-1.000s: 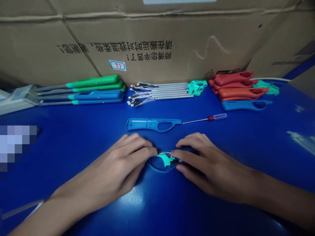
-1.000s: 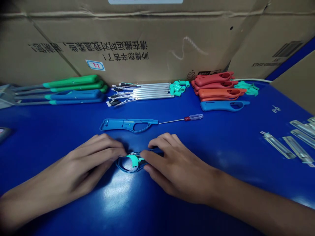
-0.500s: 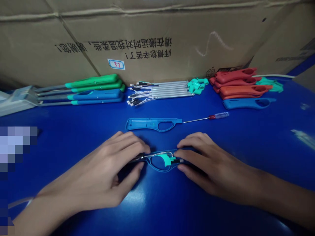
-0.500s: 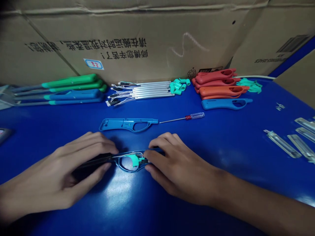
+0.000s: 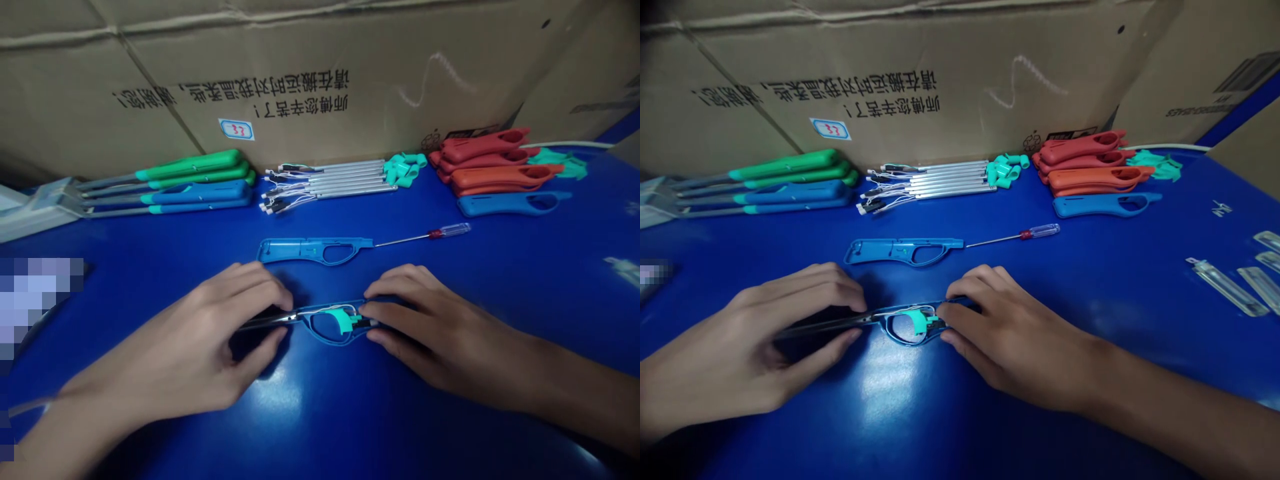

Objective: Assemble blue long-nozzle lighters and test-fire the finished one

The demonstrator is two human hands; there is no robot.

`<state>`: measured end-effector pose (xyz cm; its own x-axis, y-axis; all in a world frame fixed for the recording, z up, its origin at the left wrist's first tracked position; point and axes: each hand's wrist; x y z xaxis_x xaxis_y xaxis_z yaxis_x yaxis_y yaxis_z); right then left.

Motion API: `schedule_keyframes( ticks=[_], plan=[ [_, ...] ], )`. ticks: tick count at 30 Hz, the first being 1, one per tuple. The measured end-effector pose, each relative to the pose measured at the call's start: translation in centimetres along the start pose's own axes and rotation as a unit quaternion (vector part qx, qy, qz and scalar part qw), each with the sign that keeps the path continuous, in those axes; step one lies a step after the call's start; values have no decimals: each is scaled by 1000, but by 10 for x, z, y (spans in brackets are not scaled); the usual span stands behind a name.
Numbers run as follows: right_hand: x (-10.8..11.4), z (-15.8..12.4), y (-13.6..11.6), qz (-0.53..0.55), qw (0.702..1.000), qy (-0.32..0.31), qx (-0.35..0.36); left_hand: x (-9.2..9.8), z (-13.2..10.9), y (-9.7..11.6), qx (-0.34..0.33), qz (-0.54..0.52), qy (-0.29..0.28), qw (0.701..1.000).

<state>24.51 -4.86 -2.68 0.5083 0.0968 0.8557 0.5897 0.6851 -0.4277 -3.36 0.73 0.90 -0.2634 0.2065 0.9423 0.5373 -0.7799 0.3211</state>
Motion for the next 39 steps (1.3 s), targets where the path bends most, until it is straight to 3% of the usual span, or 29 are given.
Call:
schedule_keyframes(
  ticks=[7,16,39],
  plan=[
    [-2,2,0,1,1000,2,3,1,0,-2,14,-1,-26,1000],
    [-1,2,-1,1,1000,3,1,1,1,-3,-27,-22,-2,999],
    [-2,3,-1,8,1000,-1,-3,-1,0,2,18,6,-24,1000]
  ],
)
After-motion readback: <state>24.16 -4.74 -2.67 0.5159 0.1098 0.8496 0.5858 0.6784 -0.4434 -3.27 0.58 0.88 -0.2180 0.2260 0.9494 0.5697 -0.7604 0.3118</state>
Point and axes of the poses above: each hand's wrist, its own z-axis towards the middle knuckle, its own x-axis out of the back of the hand, y = z × x, and after that the axes turned 3 degrees about z, right-handed
